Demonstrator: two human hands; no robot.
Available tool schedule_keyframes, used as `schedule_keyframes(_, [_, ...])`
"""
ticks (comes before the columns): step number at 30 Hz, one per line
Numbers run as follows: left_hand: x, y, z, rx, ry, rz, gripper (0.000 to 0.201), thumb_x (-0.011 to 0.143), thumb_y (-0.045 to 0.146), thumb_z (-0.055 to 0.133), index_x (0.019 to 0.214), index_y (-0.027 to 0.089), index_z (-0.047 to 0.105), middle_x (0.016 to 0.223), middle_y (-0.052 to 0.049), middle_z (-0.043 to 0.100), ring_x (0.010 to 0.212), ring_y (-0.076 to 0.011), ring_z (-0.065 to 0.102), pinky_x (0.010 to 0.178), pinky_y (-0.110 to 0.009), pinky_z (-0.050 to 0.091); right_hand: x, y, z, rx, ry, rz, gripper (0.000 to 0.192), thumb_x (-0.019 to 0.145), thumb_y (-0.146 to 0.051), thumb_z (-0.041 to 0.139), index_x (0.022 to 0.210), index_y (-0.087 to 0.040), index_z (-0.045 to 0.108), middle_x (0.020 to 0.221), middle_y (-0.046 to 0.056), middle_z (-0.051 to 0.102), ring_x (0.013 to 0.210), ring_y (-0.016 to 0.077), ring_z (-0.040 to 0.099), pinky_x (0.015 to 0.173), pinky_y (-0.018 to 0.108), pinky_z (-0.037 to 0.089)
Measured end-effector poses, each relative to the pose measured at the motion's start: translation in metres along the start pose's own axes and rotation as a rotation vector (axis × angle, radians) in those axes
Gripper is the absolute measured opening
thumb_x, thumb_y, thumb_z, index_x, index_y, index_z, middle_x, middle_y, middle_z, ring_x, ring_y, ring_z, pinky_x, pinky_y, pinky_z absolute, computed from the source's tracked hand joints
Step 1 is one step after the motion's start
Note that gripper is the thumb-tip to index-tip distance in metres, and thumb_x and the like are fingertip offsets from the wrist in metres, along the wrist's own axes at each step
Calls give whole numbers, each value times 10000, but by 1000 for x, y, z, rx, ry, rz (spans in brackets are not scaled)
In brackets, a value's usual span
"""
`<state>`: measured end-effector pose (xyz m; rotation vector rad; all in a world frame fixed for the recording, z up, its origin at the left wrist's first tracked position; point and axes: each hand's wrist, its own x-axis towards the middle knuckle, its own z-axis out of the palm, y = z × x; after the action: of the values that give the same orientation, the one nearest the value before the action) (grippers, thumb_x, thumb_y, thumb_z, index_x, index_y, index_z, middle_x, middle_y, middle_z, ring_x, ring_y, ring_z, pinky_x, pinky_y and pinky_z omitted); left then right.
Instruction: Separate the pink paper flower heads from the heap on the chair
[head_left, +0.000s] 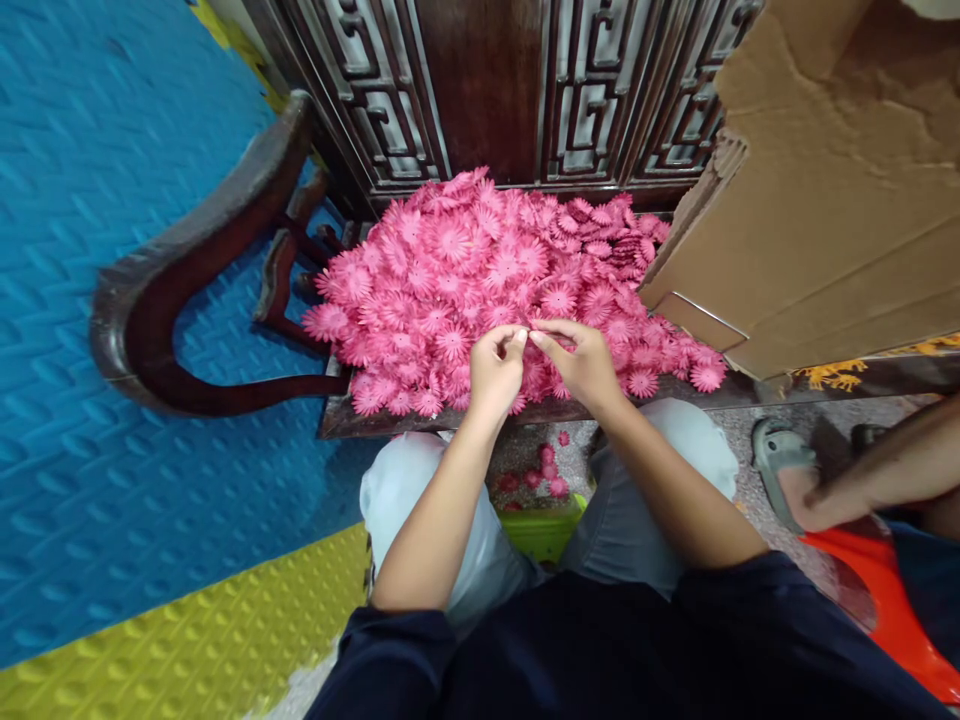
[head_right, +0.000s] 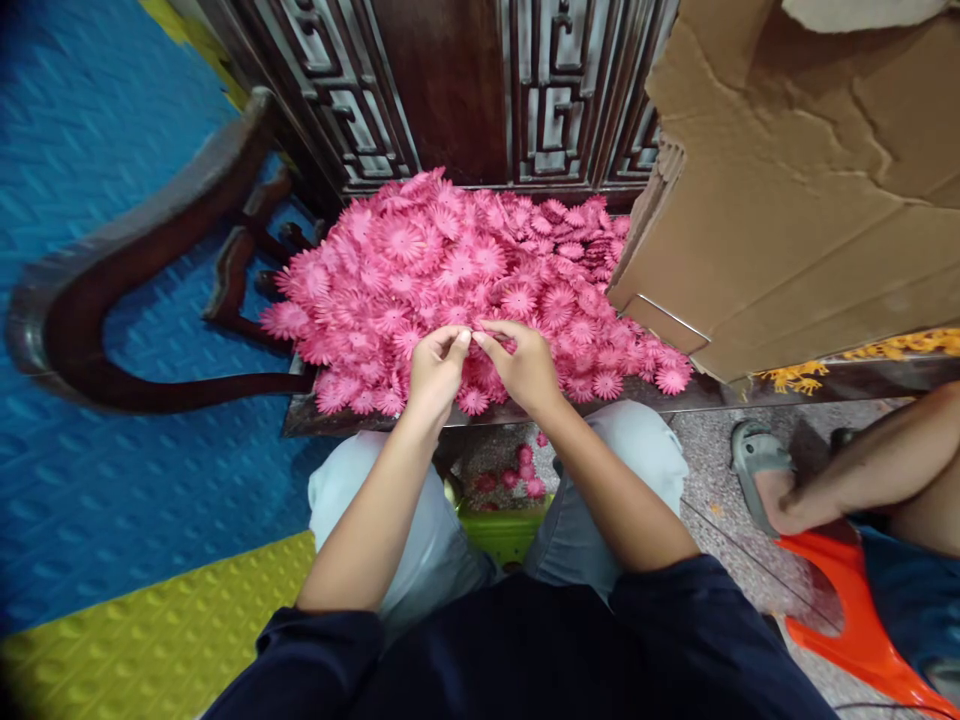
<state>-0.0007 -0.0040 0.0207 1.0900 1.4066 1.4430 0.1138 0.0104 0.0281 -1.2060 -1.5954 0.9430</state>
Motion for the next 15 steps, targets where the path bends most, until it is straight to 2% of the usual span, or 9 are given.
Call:
schedule_keyframes(5, [5,-1,-3,-227,-18,-218,99,684,167,606,586,155,610,522,38,526,526,-77,439,581,-210,349,-1,1,2,113,-29,59,236,734,-287,620,936,-199,705,1007,46,705,947,183,647,904,350,483])
schedule_keyframes(9, [7,-2,-5,-427,-41,-428,45,635,136,642,591,145,635,504,40,527,477,-55,388,521,-204,295,0,0,5,258,-46,148,234,712,-301,640,918,-212,707,996,29,709,951,176,645,925,361,468])
schedule_keyframes(12, [7,0,-6,-511,-72,-499,27,613,124,665,605,140,644,497,41,515,458,-46,361,492,-206,261,0,1,6,351,-45,216,234,670,-344,675,864,-220,717,954,15,718,943,174,641,941,363,448])
schedule_keyframes(15, [7,2,-7,-530,-74,-513,47,606,133,688,599,139,642,511,38,525,454,-40,346,483,-208,245,1,1,7,437,-67,295,269,613,-416,702,805,-228,722,873,-3,723,918,174,633,906,358,458])
